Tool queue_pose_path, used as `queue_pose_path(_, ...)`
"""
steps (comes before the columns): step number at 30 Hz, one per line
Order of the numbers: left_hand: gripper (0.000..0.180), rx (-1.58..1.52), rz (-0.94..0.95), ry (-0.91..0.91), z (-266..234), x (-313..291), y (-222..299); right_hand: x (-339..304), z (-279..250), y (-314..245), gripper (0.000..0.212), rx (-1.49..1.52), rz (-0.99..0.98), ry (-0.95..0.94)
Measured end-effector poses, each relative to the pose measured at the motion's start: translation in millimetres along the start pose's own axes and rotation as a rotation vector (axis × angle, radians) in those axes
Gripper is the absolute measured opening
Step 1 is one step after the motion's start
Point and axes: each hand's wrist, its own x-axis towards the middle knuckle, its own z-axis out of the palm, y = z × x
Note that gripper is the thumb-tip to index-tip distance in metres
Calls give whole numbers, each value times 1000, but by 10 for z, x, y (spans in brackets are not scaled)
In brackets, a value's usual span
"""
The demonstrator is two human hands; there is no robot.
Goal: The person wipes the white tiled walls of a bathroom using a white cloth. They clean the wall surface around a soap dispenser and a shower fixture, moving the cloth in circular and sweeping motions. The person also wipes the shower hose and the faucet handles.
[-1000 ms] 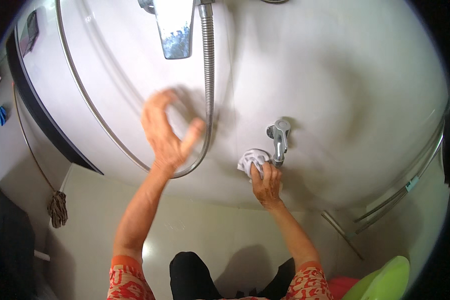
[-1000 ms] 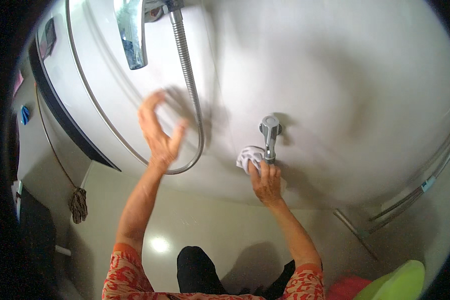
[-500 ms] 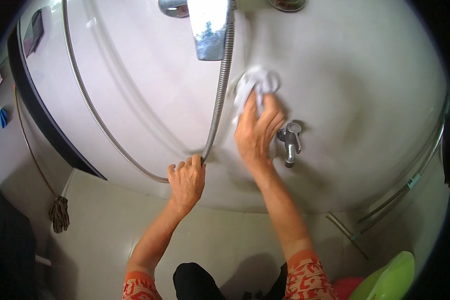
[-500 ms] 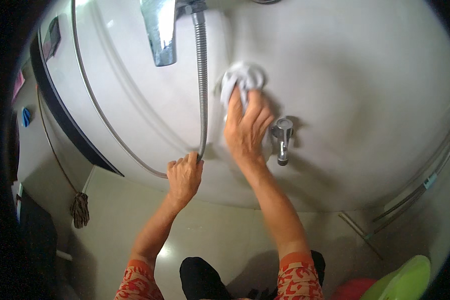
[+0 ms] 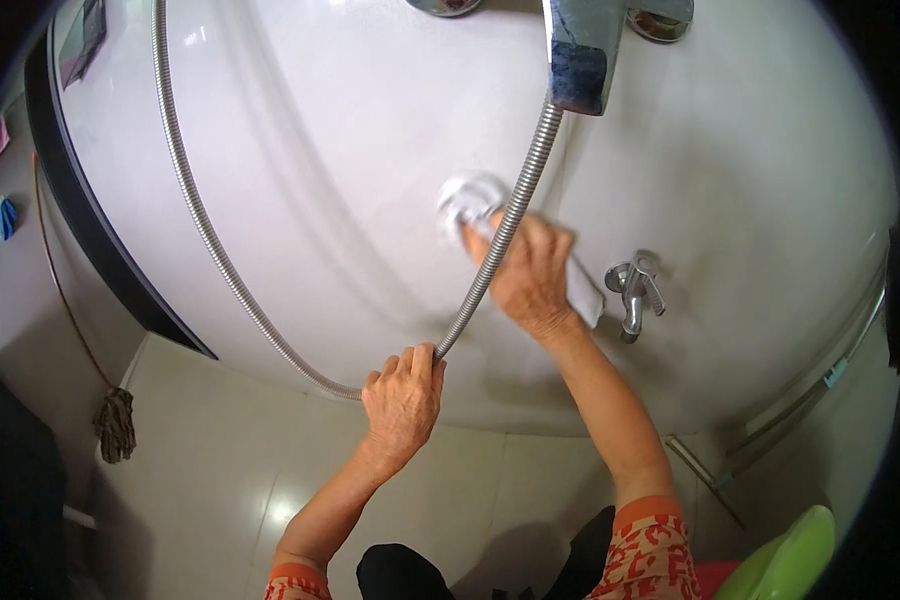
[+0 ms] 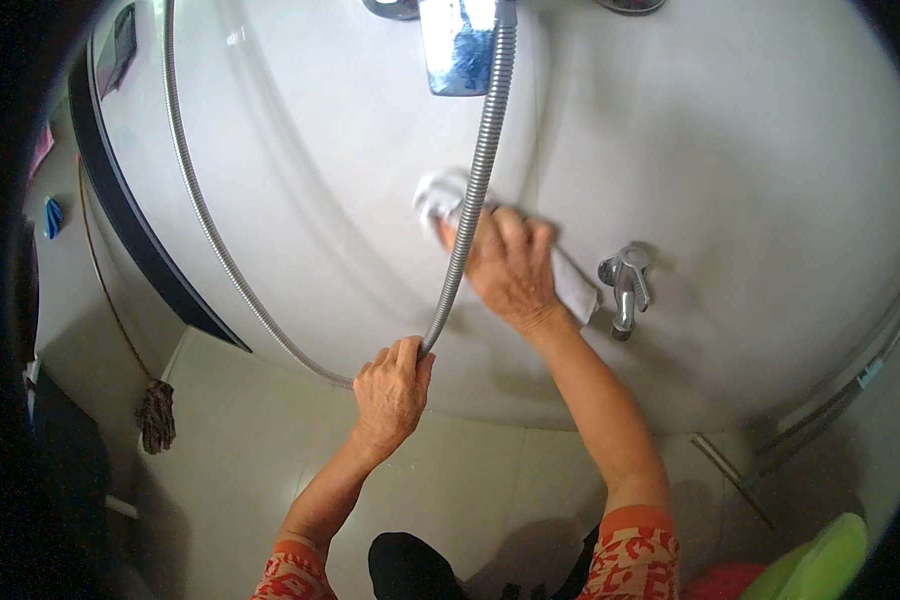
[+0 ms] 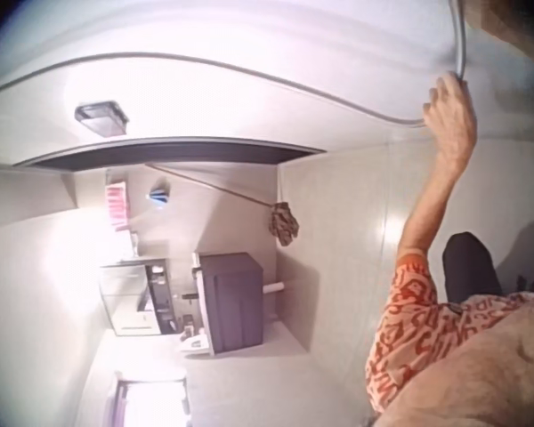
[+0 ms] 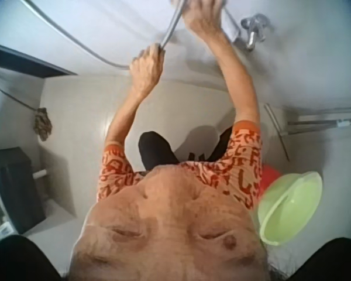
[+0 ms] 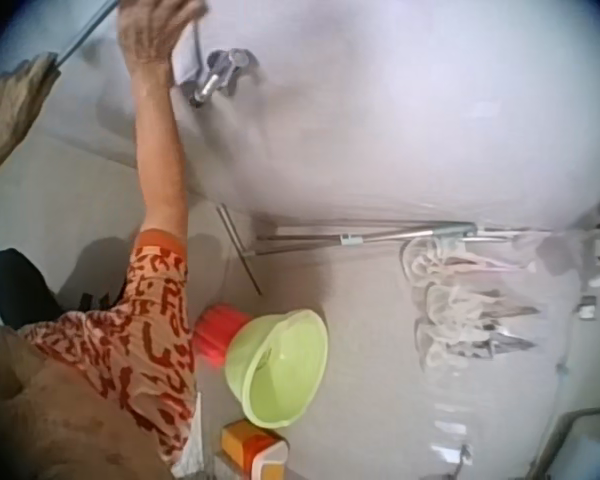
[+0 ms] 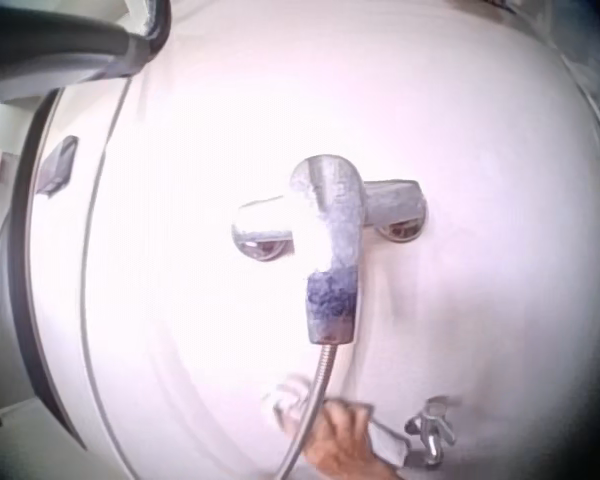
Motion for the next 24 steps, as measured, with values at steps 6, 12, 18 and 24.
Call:
queue_pose_path(6, 18, -15, 16, 17, -45, -36, -36, -61, -36, -28, 34, 102, -236, -182)
queue_pose_path(12, 18, -46, 17, 15, -91, -67, -45, 771, 2, 429, 32, -71, 234, 293)
queue_pose_path(18, 17, -55, 54, 14, -120, -102, -15, 951, 68, 426, 42, -187, 239, 332)
queue_pose_path(24, 17, -128, 46, 41, -150, -144, -24, 925, 204, 151, 38, -23, 55, 300)
